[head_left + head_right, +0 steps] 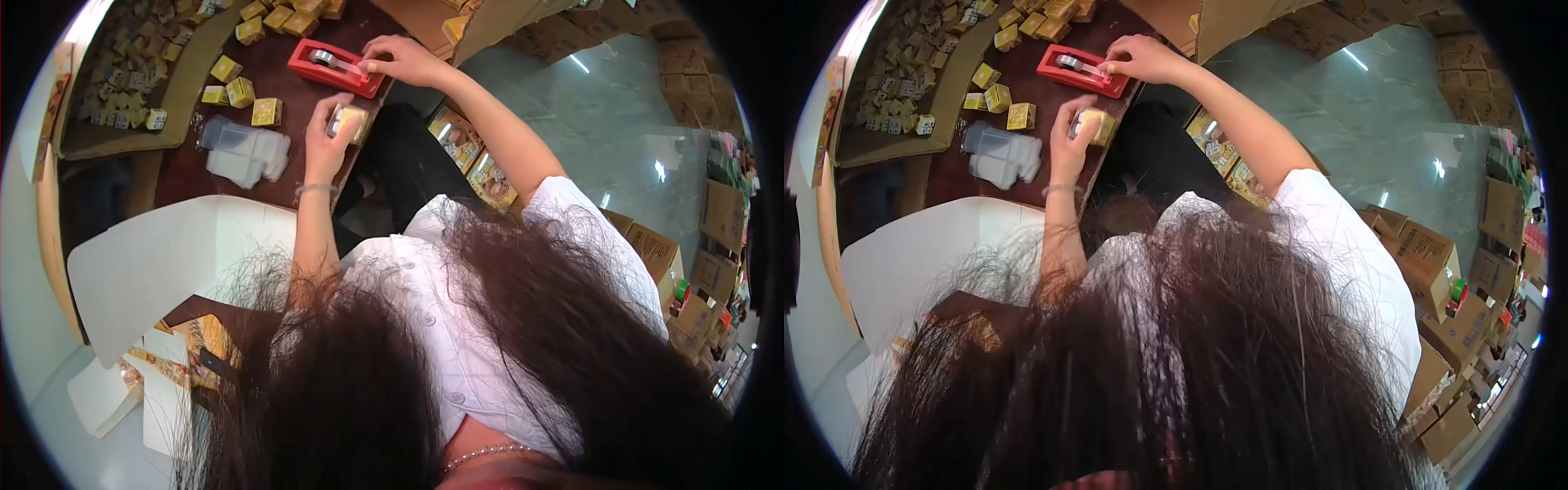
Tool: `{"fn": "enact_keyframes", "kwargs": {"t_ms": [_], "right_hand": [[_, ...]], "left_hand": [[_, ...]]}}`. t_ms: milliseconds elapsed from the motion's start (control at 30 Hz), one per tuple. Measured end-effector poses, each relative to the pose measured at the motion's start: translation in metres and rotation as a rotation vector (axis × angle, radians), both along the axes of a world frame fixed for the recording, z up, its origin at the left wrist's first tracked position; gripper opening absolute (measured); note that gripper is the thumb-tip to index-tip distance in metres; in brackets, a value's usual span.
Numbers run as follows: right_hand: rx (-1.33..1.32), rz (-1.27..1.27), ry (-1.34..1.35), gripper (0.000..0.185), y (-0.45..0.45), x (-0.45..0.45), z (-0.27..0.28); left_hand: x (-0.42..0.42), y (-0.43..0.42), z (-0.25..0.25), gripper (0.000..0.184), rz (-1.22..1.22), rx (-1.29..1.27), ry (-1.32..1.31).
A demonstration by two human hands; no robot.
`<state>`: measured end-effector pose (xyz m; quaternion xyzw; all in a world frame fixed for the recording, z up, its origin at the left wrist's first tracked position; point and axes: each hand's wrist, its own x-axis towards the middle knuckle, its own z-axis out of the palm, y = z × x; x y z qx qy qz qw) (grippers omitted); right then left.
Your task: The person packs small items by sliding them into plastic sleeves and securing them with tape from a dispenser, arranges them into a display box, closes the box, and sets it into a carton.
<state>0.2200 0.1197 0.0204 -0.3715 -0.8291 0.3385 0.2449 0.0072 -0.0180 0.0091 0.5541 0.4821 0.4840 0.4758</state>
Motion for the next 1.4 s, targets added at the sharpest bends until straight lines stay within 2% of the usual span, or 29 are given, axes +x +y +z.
{"fn": "enact_keyframes", "kwargs": {"t_ms": [100,133,233,267,300,367,433,500,533,567,633,667,700,767,800,867,900,967,1000,1033,1100,1133,1167,1233,1267,1300,1333,1367,1400], "right_hand": [[-0.104,0.055,0.062,0.030,0.008,-0.002,-0.005],[-0.107,0.053,0.063,0.030,0.007,-0.001,-0.006],[0.239,-0.113,0.101,0.023,-0.020,-0.004,0.006],[0.428,-0.203,0.142,0.018,-0.031,-0.005,0.009],[0.422,-0.206,0.142,0.018,-0.040,-0.003,0.012],[-0.523,-0.237,0.231,0.013,-0.053,0.004,0.015],[-0.532,-0.281,0.284,0.011,-0.055,0.007,-0.019],[-0.460,-0.299,0.353,0.012,-0.057,0.010,-0.055],[-0.563,-0.313,0.398,0.013,-0.063,0.012,-0.065],[-0.574,-0.309,0.398,0.013,-0.072,0.010,-0.060],[-0.736,-0.128,0.800,0.018,-0.088,0.008,-0.028],[-0.746,-0.058,0.834,0.027,-0.098,0.004,-0.006],[-0.744,0.025,0.833,0.033,-0.102,0.000,-0.001],[-0.640,-0.096,0.811,0.032,-0.108,-0.021,-0.006],[-0.638,-0.096,0.813,0.032,-0.108,-0.022,-0.006],[-0.540,-0.202,0.503,0.036,-0.107,-0.025,-0.005],[-0.540,-0.201,0.505,0.036,-0.110,-0.026,-0.003],[-0.357,-0.309,0.010,0.043,-0.120,-0.027,0.003],[-0.239,-0.356,0.181,0.051,-0.131,-0.032,-0.031],[-0.162,-0.356,0.196,0.049,-0.144,-0.037,-0.034],[-0.631,-0.340,0.576,0.047,-0.156,-0.047,-0.024],[-0.775,-0.290,0.520,0.044,-0.151,-0.037,-0.013],[-0.674,-0.204,0.693,0.044,-0.144,-0.034,-0.015],[0.117,-0.189,0.255,0.053,-0.128,-0.023,0.038],[0.301,-0.068,0.171,0.062,-0.116,-0.026,0.044],[0.419,0.025,0.092,0.063,-0.107,-0.032,0.033],[0.357,0.072,0.129,0.064,-0.103,-0.033,0.034],[0.304,0.120,0.166,0.064,-0.096,-0.035,0.035],[0.286,0.052,0.218,0.058,-0.083,-0.029,0.039]], "left_hand": [[0.012,0.030,-0.005,0.033,-0.053,0.073,-0.119],[0.011,0.033,-0.005,0.032,-0.058,0.041,-0.081],[0.008,0.034,-0.003,0.032,-0.048,0.026,-0.037],[0.008,0.034,-0.003,0.032,-0.049,0.020,-0.035],[0.008,0.034,-0.005,0.032,-0.041,0.053,-0.012],[0.009,0.033,-0.001,0.032,-0.031,0.081,0.009],[0.012,0.027,0.014,0.033,-0.028,-0.088,-0.004],[0.012,0.027,0.009,0.034,-0.021,-0.055,0.009],[0.014,0.027,0.008,0.034,0.015,0.003,0.009],[0.014,0.023,0.006,0.033,0.051,0.049,0.010],[0.012,0.018,0.007,0.032,0.064,0.022,0.021],[0.011,0.018,0.009,0.031,0.067,0.013,0.029],[0.012,0.017,0.010,0.031,0.069,0.010,0.031],[0.011,0.014,0.013,0.031,0.013,-0.044,-0.102],[0.009,0.012,0.014,0.029,0.023,-0.069,-0.071],[0.005,0.008,0.009,0.028,0.032,-0.044,-0.031],[0.003,0.005,0.006,0.027,0.041,-0.022,0.007],[0.000,-0.008,0.001,0.025,0.059,-0.025,0.067],[0.003,-0.014,0.002,0.024,0.131,-0.046,-0.237],[0.006,-0.017,0.003,0.023,0.197,-0.065,-0.545],[0.015,-0.032,0.010,0.021,0.222,-0.077,-0.654],[0.018,-0.038,0.013,0.022,0.265,-0.073,-0.735],[0.020,-0.042,0.015,0.023,0.308,-0.069,-0.816],[0.005,-0.033,0.009,0.026,0.397,0.082,-0.552],[0.005,-0.026,0.023,0.027,0.339,0.083,-0.330],[0.004,-0.020,0.038,0.029,0.279,0.087,-0.108],[-0.001,-0.003,0.029,0.035,0.143,0.117,-0.039],[-0.007,0.005,0.023,0.041,0.058,0.088,0.171],[-0.011,0.012,0.015,0.043,0.044,0.046,0.074]]}}
